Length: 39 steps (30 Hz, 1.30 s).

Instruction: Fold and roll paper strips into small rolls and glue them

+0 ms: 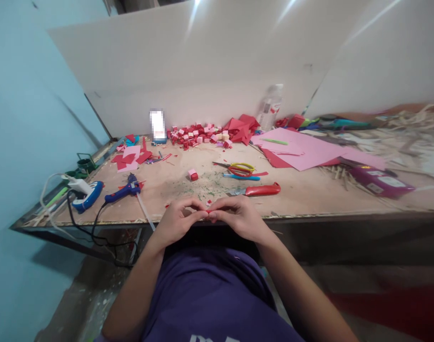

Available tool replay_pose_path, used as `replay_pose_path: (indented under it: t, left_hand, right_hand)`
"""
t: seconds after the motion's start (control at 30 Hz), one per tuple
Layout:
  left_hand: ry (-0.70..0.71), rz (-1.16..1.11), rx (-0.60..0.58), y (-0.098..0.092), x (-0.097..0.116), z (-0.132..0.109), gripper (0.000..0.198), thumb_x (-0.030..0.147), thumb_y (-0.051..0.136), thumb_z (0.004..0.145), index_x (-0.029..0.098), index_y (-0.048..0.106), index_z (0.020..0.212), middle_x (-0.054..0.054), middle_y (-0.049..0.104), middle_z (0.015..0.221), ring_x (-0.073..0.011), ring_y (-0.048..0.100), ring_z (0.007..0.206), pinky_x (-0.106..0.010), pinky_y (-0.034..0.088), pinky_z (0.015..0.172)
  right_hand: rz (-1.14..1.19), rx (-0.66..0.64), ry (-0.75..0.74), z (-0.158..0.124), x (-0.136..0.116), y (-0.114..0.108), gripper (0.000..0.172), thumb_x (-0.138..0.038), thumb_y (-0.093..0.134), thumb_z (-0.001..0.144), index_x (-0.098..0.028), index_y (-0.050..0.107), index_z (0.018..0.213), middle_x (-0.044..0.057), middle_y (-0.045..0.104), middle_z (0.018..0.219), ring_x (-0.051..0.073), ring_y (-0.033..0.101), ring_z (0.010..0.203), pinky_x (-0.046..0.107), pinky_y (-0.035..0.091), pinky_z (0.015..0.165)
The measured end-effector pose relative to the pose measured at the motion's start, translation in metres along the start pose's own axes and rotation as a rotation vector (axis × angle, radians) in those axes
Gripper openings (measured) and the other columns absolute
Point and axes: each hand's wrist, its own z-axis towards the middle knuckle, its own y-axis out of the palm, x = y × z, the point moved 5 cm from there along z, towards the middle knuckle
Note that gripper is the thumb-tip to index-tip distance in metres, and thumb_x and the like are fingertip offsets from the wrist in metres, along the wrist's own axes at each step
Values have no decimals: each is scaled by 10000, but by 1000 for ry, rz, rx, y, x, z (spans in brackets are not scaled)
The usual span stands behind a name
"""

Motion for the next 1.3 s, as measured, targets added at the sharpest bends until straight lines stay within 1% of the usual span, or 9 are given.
replay_pose_path:
  t: [0.17, 0.23, 0.33, 0.43, 0.6, 0.83, 0.97, 1.1, 1.3]
  left_hand:
    - [-17, 4, -52, 4, -1, 0, 190, 353, 667, 936, 187, 717, 859, -41, 727, 870, -171, 674, 801, -255, 540, 723]
    - [5, 15, 3, 3, -2, 0, 171, 338, 686, 923, 188, 723, 851, -36, 724, 856, -168, 673, 801, -257, 542, 744]
    - [10, 19, 141, -3, -5, -1, 152, 341, 738, 881, 191, 742, 859, -34, 735, 851, -173, 686, 802, -245, 547, 703]
    - [5, 24, 202, -5, -7, -2, 158, 348, 753, 870, 196, 759, 913, -36, 762, 898, -183, 712, 832, -244, 563, 699]
    - [77, 49, 224, -7, -5, -2, 108, 298, 744, 881, 193, 766, 871, -42, 775, 893, -186, 723, 847, -282, 574, 826]
    - [69, 44, 236, -6, -7, -3, 113, 303, 754, 872, 191, 768, 866, -56, 782, 922, -199, 725, 874, -266, 580, 740]
    - [72, 53, 256, -7, -8, -4, 93, 285, 752, 873, 193, 766, 864, -47, 782, 904, -192, 725, 860, -273, 574, 775]
    - [105, 77, 230, -6, -8, -3, 88, 273, 742, 882, 191, 765, 862, -55, 788, 925, -201, 730, 895, -292, 572, 828]
    - [115, 76, 229, -6, -4, -3, 69, 234, 737, 880, 187, 751, 833, -47, 780, 899, -185, 723, 869, -265, 567, 780]
  right_hand:
    - [-12, 9, -4, 1, -2, 1, 207, -372, 782, 853, -180, 802, 779, 49, 755, 697, 190, 705, 632, 289, 572, 623]
    - [-13, 33, -1, 2, -1, 1, 172, -348, 785, 846, -183, 810, 801, 50, 770, 719, 195, 717, 650, 293, 580, 642]
    - [-49, 103, -8, 3, -2, -1, 130, -317, 784, 839, -191, 817, 838, 58, 799, 787, 209, 740, 702, 307, 592, 688]
    - [-89, 151, -22, 3, -3, -3, 134, -318, 794, 825, -194, 821, 867, 67, 812, 832, 216, 745, 724, 311, 589, 698]
    - [-38, 145, 1, 1, -3, -3, 215, -371, 787, 835, -189, 819, 946, 73, 817, 873, 224, 760, 740, 315, 599, 689]
    - [31, 156, 40, 1, 2, -3, 209, -369, 781, 840, -189, 806, 944, 69, 812, 856, 228, 777, 727, 319, 609, 689]
    - [10, 190, 27, 1, 0, -4, 226, -379, 783, 839, -192, 799, 965, 68, 807, 836, 221, 763, 718, 319, 594, 675]
    - [7, 188, 11, 2, -2, -3, 306, -347, 839, 780, -187, 785, 1034, 55, 799, 815, 195, 733, 679, 291, 563, 635]
    - [33, 207, 14, 3, -1, -4, 309, -324, 819, 803, -193, 782, 1080, 54, 801, 862, 179, 717, 699, 284, 552, 642]
